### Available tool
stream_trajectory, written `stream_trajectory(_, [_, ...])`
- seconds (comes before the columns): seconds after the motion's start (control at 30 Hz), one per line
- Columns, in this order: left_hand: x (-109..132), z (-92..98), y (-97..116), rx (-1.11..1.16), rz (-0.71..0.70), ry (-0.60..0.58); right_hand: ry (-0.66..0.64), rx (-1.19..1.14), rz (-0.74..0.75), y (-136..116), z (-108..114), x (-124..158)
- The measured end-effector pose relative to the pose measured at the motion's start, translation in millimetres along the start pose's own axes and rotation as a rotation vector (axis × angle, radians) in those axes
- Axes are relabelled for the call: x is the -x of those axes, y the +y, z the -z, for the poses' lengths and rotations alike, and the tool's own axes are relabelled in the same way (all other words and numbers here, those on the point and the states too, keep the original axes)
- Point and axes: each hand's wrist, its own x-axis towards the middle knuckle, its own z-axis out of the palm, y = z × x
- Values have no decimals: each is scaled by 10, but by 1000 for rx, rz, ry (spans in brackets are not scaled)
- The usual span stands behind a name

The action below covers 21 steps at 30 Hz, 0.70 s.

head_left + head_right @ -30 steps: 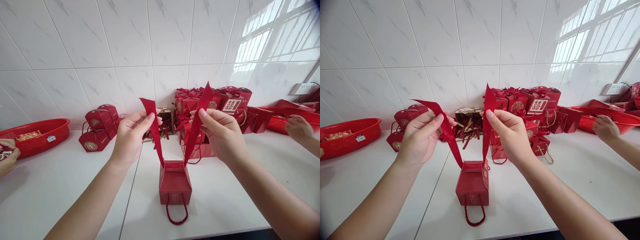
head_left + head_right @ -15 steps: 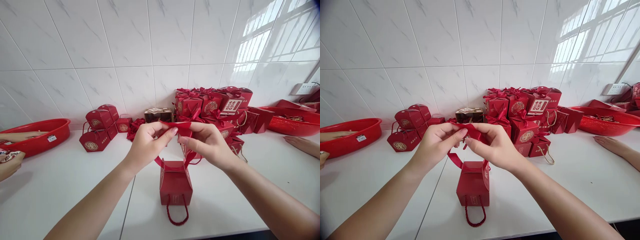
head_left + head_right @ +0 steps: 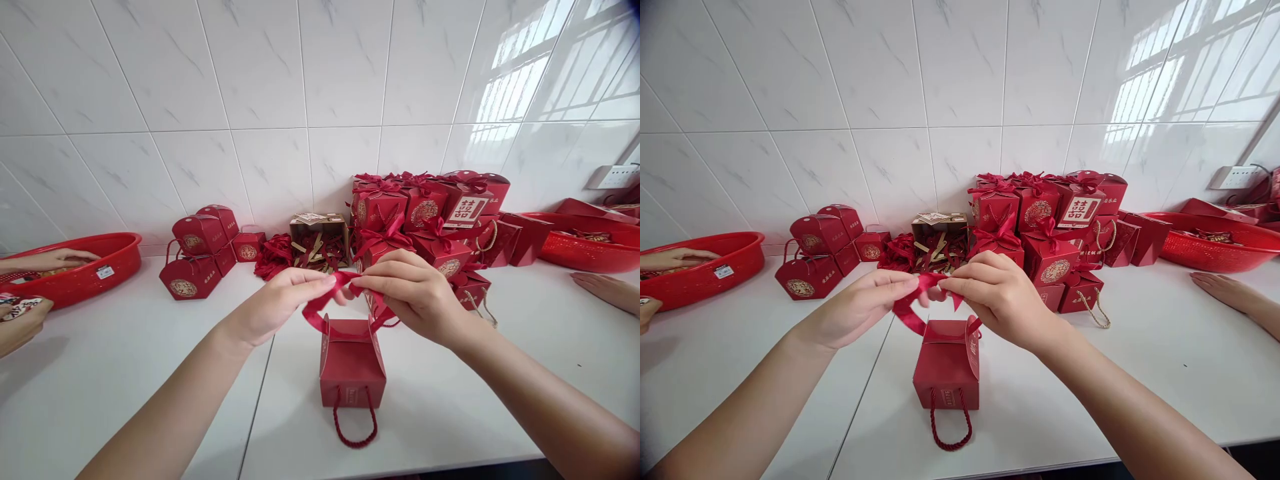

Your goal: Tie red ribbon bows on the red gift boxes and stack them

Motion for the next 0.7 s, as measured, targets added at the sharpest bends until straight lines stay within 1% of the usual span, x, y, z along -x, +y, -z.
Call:
stream_trajectory(0.1, [15, -31, -6, -16, 14, -12, 32, 30, 33, -1, -35, 27])
stream_trajectory(0.23, [7, -58, 8, -43, -54, -81, 72, 26, 48, 18, -56, 42])
stream_trajectory(0.3, [9, -91, 21, -115, -92, -87, 51, 27, 44, 35, -68, 46])
stream_trajectory(0.33, [18, -115, 25, -191, -118, -64, 36, 26, 37, 41, -74, 49])
stream_trajectory(0.37, [35, -141, 27, -304, -154, -20, 25, 21, 23, 43, -78, 56])
stream_trajectory(0.43, [101, -176, 14, -610, -237, 140, 41, -6, -36, 31, -69, 91])
stream_trajectory(0.5, [222, -152, -37, -901, -283, 320, 116, -22, -158, 0, -18, 177])
stream_trajectory(0.53, [305, -109, -83, -1001, -275, 388, 156, -11, -245, -19, 29, 249])
stream_trajectory(0.6, [513, 39, -224, -1100, -193, 477, 210, 57, -435, -50, 159, 467])
stream_trajectory(0.67, [754, 233, -434, -1124, -59, 573, 201, 155, -608, -63, 312, 779])
stream_trajectory(0.7, [874, 329, -558, -1110, 37, 611, 178, 210, -680, -60, 383, 958])
